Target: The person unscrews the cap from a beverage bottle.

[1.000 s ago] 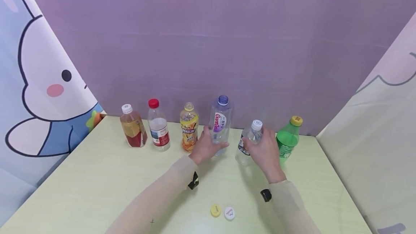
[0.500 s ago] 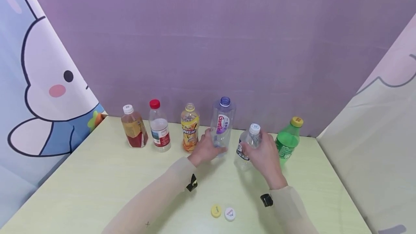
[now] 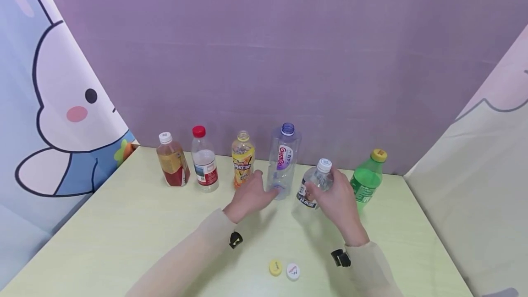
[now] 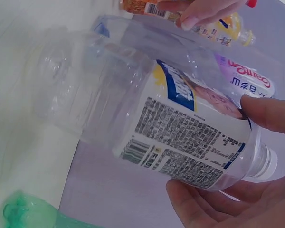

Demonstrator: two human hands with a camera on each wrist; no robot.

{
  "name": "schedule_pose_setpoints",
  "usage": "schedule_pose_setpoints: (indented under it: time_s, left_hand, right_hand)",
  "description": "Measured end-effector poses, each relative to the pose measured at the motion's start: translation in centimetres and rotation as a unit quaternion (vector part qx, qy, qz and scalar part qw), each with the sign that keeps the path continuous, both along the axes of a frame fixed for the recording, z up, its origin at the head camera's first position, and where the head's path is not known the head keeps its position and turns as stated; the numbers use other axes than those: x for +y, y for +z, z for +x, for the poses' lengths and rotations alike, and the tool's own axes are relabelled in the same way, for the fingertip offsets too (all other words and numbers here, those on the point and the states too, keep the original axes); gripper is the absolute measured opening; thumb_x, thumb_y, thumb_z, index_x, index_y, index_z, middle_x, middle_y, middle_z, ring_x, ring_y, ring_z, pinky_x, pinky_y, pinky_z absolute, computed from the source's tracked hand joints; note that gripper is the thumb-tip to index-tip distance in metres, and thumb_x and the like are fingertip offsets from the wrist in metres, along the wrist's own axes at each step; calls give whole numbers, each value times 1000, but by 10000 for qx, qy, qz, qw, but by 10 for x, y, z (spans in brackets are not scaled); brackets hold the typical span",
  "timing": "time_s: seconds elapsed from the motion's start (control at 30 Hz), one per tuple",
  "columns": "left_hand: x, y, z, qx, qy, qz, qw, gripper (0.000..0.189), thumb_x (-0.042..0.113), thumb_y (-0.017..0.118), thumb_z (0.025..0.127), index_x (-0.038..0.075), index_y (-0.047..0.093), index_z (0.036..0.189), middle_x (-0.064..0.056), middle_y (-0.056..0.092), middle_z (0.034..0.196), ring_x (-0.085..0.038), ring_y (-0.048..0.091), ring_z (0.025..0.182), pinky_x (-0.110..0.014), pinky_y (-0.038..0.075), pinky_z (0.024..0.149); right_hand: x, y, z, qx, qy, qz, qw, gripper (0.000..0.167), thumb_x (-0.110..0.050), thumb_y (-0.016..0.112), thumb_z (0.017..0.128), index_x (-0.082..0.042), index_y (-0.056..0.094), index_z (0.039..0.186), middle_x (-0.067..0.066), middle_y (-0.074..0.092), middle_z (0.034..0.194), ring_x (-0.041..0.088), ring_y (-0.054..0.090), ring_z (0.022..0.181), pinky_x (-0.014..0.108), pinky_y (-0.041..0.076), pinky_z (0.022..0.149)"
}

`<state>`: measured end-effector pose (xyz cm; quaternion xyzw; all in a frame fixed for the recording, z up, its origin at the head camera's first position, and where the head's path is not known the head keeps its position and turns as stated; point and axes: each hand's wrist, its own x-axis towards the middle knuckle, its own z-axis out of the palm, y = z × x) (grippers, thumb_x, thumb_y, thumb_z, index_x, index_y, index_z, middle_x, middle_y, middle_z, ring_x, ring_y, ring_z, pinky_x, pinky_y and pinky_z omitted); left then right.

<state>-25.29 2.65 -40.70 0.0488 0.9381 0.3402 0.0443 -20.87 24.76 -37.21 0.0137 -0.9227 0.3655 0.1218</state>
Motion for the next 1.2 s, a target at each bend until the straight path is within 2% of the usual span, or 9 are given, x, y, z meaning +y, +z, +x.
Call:
schedule_pose_setpoints:
  time_s: [0.13, 0.2, 0.33, 0.47, 0.6, 0.77, 0.9, 1.0, 1.2]
  left_hand:
    - [-9, 1, 9, 116, -205, -28, 9997, 65, 43, 69, 94, -4, 51, 135, -16, 62, 115, -28, 61, 96, -44, 55, 81]
    - [-13, 0, 13, 211, -366, 1, 9991, 61, 43, 69, 94, -2, 54, 132, -13, 64, 112, -25, 61, 92, -42, 55, 78]
    - [-20, -1, 22, 457, -674, 64, 9967, 60, 45, 68, 95, 2, 56, 135, -13, 65, 122, -26, 63, 106, -42, 54, 86]
    - [-26, 0, 32, 575, -784, -49, 9952, 64, 49, 68, 94, 4, 56, 137, -13, 63, 129, -28, 61, 116, -44, 53, 94]
    - [-34, 1, 40, 549, -884, -118, 9945, 75, 57, 69, 91, 6, 52, 143, -14, 58, 138, -32, 56, 125, -48, 48, 102]
    - [-40, -2, 49, 405, -1134, 278, 9923, 88, 63, 71, 86, 11, 45, 151, -13, 49, 151, -33, 45, 139, -54, 41, 110]
    - [-41, -8, 54, 389, -1299, 613, 9889, 92, 63, 72, 84, 14, 40, 155, -10, 44, 154, -31, 43, 140, -55, 39, 111]
    - [-41, -10, 57, 365, -1301, 756, 9879, 95, 66, 73, 83, 16, 38, 156, -9, 43, 154, -29, 44, 139, -56, 40, 110]
    - [-43, -9, 61, 522, -1432, 756, 9854, 96, 62, 75, 82, 16, 36, 157, -8, 43, 154, -28, 43, 139, -55, 40, 110]
  right_hand:
    - [-1, 2, 3, -69, -19, 24, 10000, 75, -48, 71, 93, 6, 48, 139, 26, 62, 122, 35, 62, 99, 39, 54, 74]
    - [-2, 2, 4, -119, -43, 29, 9999, 74, -51, 70, 93, 5, 49, 137, 24, 63, 119, 33, 63, 98, 36, 53, 73]
    - [-5, 1, 7, -162, -68, -17, 9998, 72, -56, 68, 92, 2, 52, 132, 21, 63, 116, 33, 63, 99, 39, 55, 75]
    - [-10, 0, 10, -145, 13, -184, 9997, 70, -57, 67, 93, 1, 53, 130, 21, 65, 117, 35, 64, 104, 46, 57, 84]
    - [-16, 1, 14, -151, 93, -377, 9991, 70, -57, 68, 92, 1, 54, 129, 22, 65, 119, 36, 64, 109, 49, 56, 90]
    - [-22, 4, 20, -159, 111, -497, 9986, 68, -57, 67, 92, 0, 55, 127, 20, 66, 119, 34, 64, 110, 47, 57, 90]
    - [-27, 4, 23, -138, 81, -549, 9984, 64, -57, 68, 92, -2, 57, 123, 19, 67, 117, 33, 65, 109, 45, 57, 90]
    - [-32, 4, 24, -129, 108, -663, 9977, 64, -56, 69, 92, -2, 58, 124, 18, 68, 118, 32, 65, 110, 45, 57, 91]
    - [-43, 3, 29, -125, 188, -853, 9961, 64, -53, 70, 93, -1, 57, 128, 17, 68, 120, 31, 64, 112, 44, 56, 93]
